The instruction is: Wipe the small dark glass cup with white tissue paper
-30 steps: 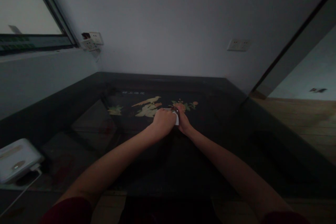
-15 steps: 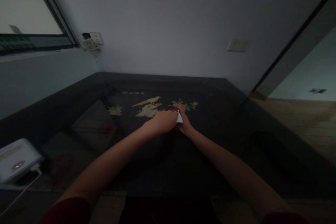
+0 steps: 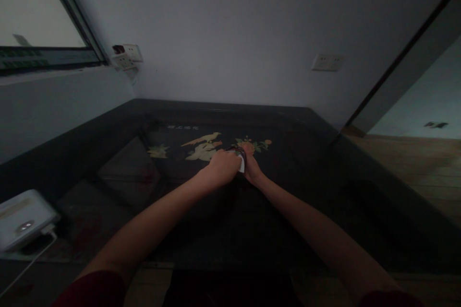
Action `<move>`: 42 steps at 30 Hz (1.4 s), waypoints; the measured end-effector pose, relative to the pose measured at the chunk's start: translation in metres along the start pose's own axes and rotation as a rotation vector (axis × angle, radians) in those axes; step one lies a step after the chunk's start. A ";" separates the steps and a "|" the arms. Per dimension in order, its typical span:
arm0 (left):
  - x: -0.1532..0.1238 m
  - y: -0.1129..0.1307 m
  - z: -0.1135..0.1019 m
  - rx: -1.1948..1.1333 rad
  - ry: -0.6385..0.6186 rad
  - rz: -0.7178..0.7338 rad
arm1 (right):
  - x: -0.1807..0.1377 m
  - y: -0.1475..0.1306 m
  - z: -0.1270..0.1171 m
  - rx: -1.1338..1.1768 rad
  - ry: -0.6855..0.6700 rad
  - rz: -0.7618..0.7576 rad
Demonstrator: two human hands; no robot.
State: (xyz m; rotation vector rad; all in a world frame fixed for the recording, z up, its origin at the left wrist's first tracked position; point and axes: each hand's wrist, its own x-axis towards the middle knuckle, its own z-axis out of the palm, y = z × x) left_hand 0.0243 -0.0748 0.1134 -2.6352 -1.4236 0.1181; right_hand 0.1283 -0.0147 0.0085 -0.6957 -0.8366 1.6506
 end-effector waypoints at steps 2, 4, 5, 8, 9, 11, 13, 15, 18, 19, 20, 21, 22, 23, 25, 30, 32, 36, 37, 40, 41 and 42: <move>0.000 0.001 0.000 0.026 0.022 0.000 | 0.001 0.002 -0.001 0.003 0.007 -0.003; 0.000 0.001 0.001 0.038 0.039 -0.006 | 0.002 0.002 -0.001 -0.003 0.013 -0.009; -0.001 0.001 0.001 0.043 0.046 -0.009 | 0.003 0.003 -0.001 -0.008 0.017 -0.012; -0.001 0.001 0.002 0.060 0.068 -0.002 | 0.003 0.003 -0.002 -0.027 0.028 -0.017; -0.001 0.000 0.002 0.065 0.071 0.007 | 0.003 0.003 -0.002 -0.035 0.028 -0.015; 0.000 -0.001 0.003 0.065 0.057 0.028 | 0.002 0.003 -0.002 -0.051 0.023 -0.003; 0.000 -0.001 0.004 0.052 0.021 0.047 | 0.002 0.002 -0.003 -0.071 0.019 0.010; -0.001 0.000 0.003 0.033 -0.009 0.056 | 0.002 0.002 -0.004 -0.089 0.017 0.016; -0.002 0.001 0.001 0.008 -0.028 0.070 | 0.001 0.001 -0.005 -0.097 0.007 0.012; -0.002 0.001 0.000 -0.002 -0.039 0.072 | 0.001 0.000 -0.006 -0.096 -0.001 0.010; -0.002 0.000 -0.001 -0.014 -0.053 0.070 | 0.000 0.000 -0.006 -0.093 -0.010 0.008; -0.002 0.000 -0.002 -0.029 -0.068 0.065 | 0.000 0.000 -0.006 -0.091 -0.018 0.007; -0.002 -0.001 -0.003 -0.048 -0.082 0.057 | 0.000 0.000 -0.007 -0.089 -0.023 0.006; -0.002 -0.002 -0.003 -0.072 -0.092 0.053 | 0.000 0.000 -0.007 -0.090 -0.026 0.006; -0.001 -0.004 -0.003 -0.125 -0.108 0.061 | 0.000 -0.001 -0.008 -0.096 -0.023 0.000; 0.000 -0.008 -0.001 -0.160 -0.105 0.090 | 0.001 0.000 -0.008 -0.112 -0.030 -0.016; -0.001 -0.008 -0.001 -0.107 -0.094 0.071 | 0.001 0.001 -0.007 -0.102 -0.047 -0.006; -0.002 -0.007 -0.001 -0.001 -0.062 0.079 | 0.001 0.004 -0.006 -0.084 -0.040 -0.005; -0.002 -0.007 0.000 0.013 -0.055 0.081 | 0.001 0.004 -0.006 -0.083 -0.033 -0.005; -0.001 -0.005 0.001 0.037 -0.035 0.061 | 0.001 0.005 -0.005 -0.087 -0.024 -0.010; -0.001 -0.004 0.001 0.041 -0.025 0.053 | 0.001 0.005 -0.005 -0.090 -0.027 -0.016; -0.002 -0.003 0.002 0.046 -0.016 0.045 | 0.002 0.005 -0.005 -0.091 -0.032 -0.025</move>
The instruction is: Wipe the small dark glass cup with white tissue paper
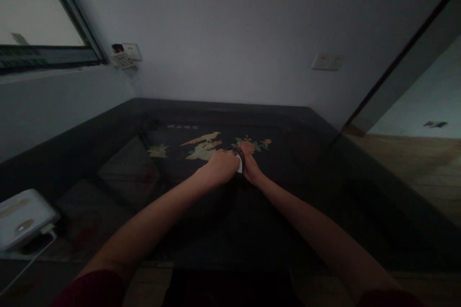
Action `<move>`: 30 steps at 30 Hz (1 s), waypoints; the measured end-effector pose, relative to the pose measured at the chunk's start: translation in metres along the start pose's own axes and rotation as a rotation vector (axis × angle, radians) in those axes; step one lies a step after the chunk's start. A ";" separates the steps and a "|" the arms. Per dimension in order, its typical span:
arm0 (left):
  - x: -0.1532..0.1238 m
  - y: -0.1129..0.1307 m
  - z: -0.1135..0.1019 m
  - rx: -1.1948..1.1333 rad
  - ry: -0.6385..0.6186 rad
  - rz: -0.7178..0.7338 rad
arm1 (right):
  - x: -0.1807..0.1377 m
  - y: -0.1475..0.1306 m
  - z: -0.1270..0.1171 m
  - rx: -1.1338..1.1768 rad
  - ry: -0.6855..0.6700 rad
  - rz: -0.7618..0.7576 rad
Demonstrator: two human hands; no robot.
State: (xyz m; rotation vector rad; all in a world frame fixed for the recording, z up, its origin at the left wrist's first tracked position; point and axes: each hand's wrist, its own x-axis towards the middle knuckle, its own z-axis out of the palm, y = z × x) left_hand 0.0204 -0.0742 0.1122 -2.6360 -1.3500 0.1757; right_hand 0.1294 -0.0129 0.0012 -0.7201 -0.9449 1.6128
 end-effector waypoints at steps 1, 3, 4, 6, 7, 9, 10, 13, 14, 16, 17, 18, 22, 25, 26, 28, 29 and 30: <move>0.000 0.001 0.000 0.006 0.008 -0.005 | 0.000 0.000 0.000 0.000 -0.006 -0.012; -0.001 0.002 0.000 0.017 0.014 -0.017 | 0.000 0.000 0.000 0.001 -0.020 -0.038; -0.001 0.002 -0.001 0.018 0.010 -0.019 | 0.000 0.000 0.001 0.000 -0.026 -0.046; -0.002 0.002 -0.003 0.008 -0.012 -0.019 | 0.000 0.000 0.001 -0.011 -0.042 -0.042; -0.002 0.002 -0.004 -0.004 -0.027 -0.015 | -0.001 0.000 0.001 -0.020 -0.055 -0.034; -0.003 0.001 -0.007 -0.035 -0.060 -0.001 | -0.001 -0.001 0.000 -0.035 -0.078 -0.019; -0.003 0.000 -0.009 -0.050 -0.074 0.003 | -0.001 -0.001 0.000 -0.039 -0.087 -0.015; -0.004 -0.001 -0.010 -0.092 -0.103 0.008 | -0.002 -0.001 0.000 -0.026 -0.102 -0.019; -0.004 -0.002 -0.010 -0.104 -0.113 0.008 | -0.002 -0.001 0.000 -0.022 -0.103 -0.020; -0.004 -0.005 -0.009 -0.132 -0.137 0.012 | -0.002 -0.001 0.000 -0.027 -0.092 -0.020; -0.003 -0.006 -0.009 -0.149 -0.149 0.020 | -0.002 -0.001 0.000 -0.036 -0.083 -0.016; -0.003 -0.007 -0.008 -0.166 -0.158 0.029 | -0.002 -0.001 0.000 -0.045 -0.073 -0.010; -0.003 -0.009 -0.009 -0.209 -0.164 0.066 | -0.001 -0.001 -0.001 -0.051 -0.058 0.014; -0.004 -0.008 -0.011 -0.192 -0.158 0.048 | -0.001 0.000 -0.001 -0.027 -0.062 0.012; -0.004 -0.007 -0.011 -0.180 -0.159 0.035 | -0.001 0.000 0.000 -0.024 -0.067 0.010; -0.005 -0.006 -0.011 -0.149 -0.158 0.010 | -0.002 -0.001 0.001 -0.026 -0.080 0.001; -0.005 -0.005 -0.011 -0.129 -0.151 -0.004 | -0.002 -0.001 0.001 -0.030 -0.084 -0.006; -0.004 -0.003 -0.010 -0.107 -0.138 -0.017 | -0.003 -0.001 0.001 -0.032 -0.084 -0.014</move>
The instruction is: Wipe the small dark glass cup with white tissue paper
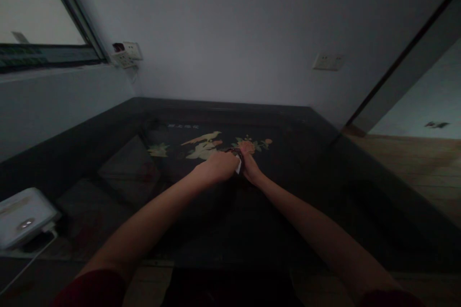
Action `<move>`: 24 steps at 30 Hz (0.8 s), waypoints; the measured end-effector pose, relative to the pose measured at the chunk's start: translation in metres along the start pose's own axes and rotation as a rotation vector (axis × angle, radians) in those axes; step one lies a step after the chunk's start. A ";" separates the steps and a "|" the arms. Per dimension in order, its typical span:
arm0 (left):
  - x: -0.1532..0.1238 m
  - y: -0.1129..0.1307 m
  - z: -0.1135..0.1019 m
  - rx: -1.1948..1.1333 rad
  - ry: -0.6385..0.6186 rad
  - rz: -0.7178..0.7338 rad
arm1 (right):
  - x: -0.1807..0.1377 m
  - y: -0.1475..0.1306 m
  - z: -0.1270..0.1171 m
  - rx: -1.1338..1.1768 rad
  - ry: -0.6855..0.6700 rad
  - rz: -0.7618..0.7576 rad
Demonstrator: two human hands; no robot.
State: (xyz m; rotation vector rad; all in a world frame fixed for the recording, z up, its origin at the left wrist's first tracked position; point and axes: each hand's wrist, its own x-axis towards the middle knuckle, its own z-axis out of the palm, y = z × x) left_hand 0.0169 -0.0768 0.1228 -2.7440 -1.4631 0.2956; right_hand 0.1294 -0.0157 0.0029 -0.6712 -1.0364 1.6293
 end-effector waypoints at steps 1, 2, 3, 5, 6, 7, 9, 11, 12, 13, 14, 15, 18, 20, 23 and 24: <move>0.000 0.001 0.001 0.022 0.021 -0.016 | 0.000 0.000 0.000 -0.002 0.004 -0.005; 0.001 0.002 0.002 0.043 0.045 -0.033 | -0.001 0.000 0.000 -0.003 0.011 -0.006; 0.001 0.003 0.003 0.061 0.071 -0.046 | 0.000 0.000 0.000 -0.003 0.022 -0.005; 0.003 0.004 0.005 0.085 0.118 -0.052 | 0.001 0.001 -0.002 0.007 0.052 -0.001; 0.003 0.004 0.005 0.091 0.133 -0.046 | 0.002 0.002 -0.003 0.016 0.066 0.003; 0.003 0.004 0.005 0.096 0.145 -0.039 | 0.003 0.003 -0.004 0.026 0.076 0.004; 0.004 0.003 0.006 0.097 0.156 -0.021 | 0.005 0.005 -0.006 0.044 0.082 0.009; 0.003 0.002 0.006 0.089 0.142 -0.003 | 0.006 0.006 -0.006 0.049 0.082 0.018; 0.003 0.001 0.006 0.084 0.129 0.013 | 0.006 0.005 -0.006 0.047 0.080 0.022; 0.003 0.001 0.006 0.079 0.114 0.032 | 0.006 0.005 -0.006 0.043 0.077 0.026; 0.003 0.000 0.006 0.075 0.100 0.048 | 0.005 0.004 -0.005 0.037 0.070 0.028; 0.003 0.000 0.005 0.071 0.088 0.063 | 0.004 0.003 -0.005 0.031 0.060 0.026; 0.002 0.000 0.003 0.036 0.053 0.068 | 0.003 0.001 -0.003 0.014 0.033 0.017; 0.001 0.000 0.001 -0.010 0.021 0.058 | 0.002 0.001 -0.002 0.008 0.023 0.013; 0.001 -0.001 -0.001 -0.074 -0.001 0.054 | 0.001 0.000 -0.001 -0.002 0.021 0.017; 0.001 -0.001 -0.001 -0.089 -0.002 0.059 | 0.001 -0.001 -0.001 -0.006 0.024 0.020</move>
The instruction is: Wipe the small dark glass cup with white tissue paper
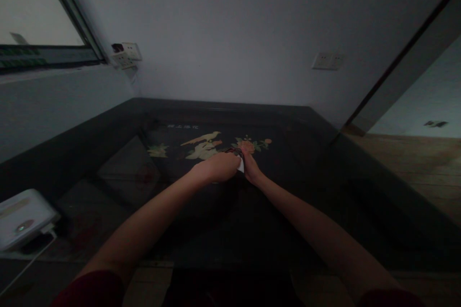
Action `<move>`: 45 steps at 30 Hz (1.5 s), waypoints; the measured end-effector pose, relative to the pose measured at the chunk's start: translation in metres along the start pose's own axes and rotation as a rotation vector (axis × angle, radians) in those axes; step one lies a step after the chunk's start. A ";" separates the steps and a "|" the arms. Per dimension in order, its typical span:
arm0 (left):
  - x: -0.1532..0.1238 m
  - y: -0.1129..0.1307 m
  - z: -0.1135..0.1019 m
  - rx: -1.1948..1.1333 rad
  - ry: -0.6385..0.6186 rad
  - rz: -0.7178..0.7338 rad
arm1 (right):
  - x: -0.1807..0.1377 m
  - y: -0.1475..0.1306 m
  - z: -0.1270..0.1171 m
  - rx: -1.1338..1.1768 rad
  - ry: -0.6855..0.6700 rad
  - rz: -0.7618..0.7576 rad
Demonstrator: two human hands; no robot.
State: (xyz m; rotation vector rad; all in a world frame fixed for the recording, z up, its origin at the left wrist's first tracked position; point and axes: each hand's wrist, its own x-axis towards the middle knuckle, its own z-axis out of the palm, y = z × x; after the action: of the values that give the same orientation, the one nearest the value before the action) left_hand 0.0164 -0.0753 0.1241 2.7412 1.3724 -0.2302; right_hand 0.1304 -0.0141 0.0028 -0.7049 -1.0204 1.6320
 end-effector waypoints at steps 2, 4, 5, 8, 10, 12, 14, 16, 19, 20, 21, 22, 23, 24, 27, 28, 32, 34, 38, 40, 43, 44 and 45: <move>0.000 -0.001 0.000 -0.023 -0.011 0.009 | -0.001 0.000 0.000 -0.004 0.005 0.000; 0.001 -0.003 0.000 -0.034 -0.023 0.014 | -0.001 -0.001 0.001 0.001 0.004 -0.009; 0.001 -0.003 0.000 -0.034 -0.023 0.015 | -0.001 -0.001 0.001 0.004 0.003 -0.013; 0.002 -0.004 0.001 0.000 -0.006 0.012 | -0.002 -0.001 0.001 0.005 0.001 -0.016; 0.002 -0.002 0.002 0.055 0.014 0.001 | -0.002 -0.001 0.001 0.002 -0.004 -0.021; 0.002 0.000 0.004 0.110 0.042 -0.007 | -0.001 -0.001 0.001 0.003 -0.018 -0.024; 0.003 0.002 0.005 0.144 0.069 -0.013 | -0.001 0.000 0.001 0.006 -0.025 -0.022; 0.004 0.004 0.007 0.163 0.091 -0.035 | -0.001 0.000 0.000 0.002 -0.015 -0.025; 0.005 0.005 0.010 0.172 0.109 -0.058 | 0.000 0.001 0.000 -0.008 0.005 -0.040; 0.006 0.005 0.010 0.173 0.112 -0.057 | 0.000 0.002 0.000 -0.007 0.005 -0.044; 0.006 0.004 0.010 0.173 0.116 -0.052 | 0.000 0.002 0.000 -0.005 0.001 -0.049; 0.005 0.004 0.010 0.173 0.119 -0.046 | 0.000 0.002 0.000 -0.003 -0.008 -0.054; 0.005 0.004 0.010 0.174 0.118 -0.042 | 0.000 0.001 0.000 -0.003 -0.016 -0.059; 0.005 0.004 0.010 0.175 0.113 -0.037 | 0.000 0.001 0.000 -0.005 -0.022 -0.064; 0.004 0.004 0.008 0.182 0.084 -0.032 | 0.000 0.001 0.000 -0.026 -0.038 -0.064; 0.004 0.004 0.007 0.183 0.071 -0.026 | 0.000 0.001 0.000 -0.036 -0.043 -0.060; 0.003 0.004 0.004 0.143 0.002 -0.005 | 0.000 0.000 -0.001 -0.056 -0.070 -0.041; 0.002 0.002 0.002 0.085 -0.030 -0.011 | 0.001 0.001 -0.002 -0.056 -0.082 -0.043; 0.000 -0.005 -0.003 -0.039 -0.075 0.037 | 0.002 0.003 -0.004 -0.063 -0.077 -0.065; 0.000 -0.009 -0.006 -0.068 -0.087 0.069 | 0.002 0.004 -0.005 -0.059 -0.068 -0.069; 0.001 -0.012 -0.006 -0.083 -0.083 0.084 | 0.002 0.003 -0.003 -0.045 -0.068 -0.066; 0.002 -0.012 -0.004 -0.079 -0.078 0.080 | 0.002 0.002 -0.002 -0.043 -0.071 -0.064; 0.002 -0.012 -0.002 -0.068 -0.073 0.067 | 0.001 0.002 -0.002 -0.043 -0.074 -0.062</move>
State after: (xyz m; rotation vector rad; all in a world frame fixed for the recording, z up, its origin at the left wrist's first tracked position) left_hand 0.0086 -0.0660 0.1260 2.6897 1.2447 -0.2725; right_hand 0.1306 -0.0127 0.0005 -0.6391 -1.1222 1.5963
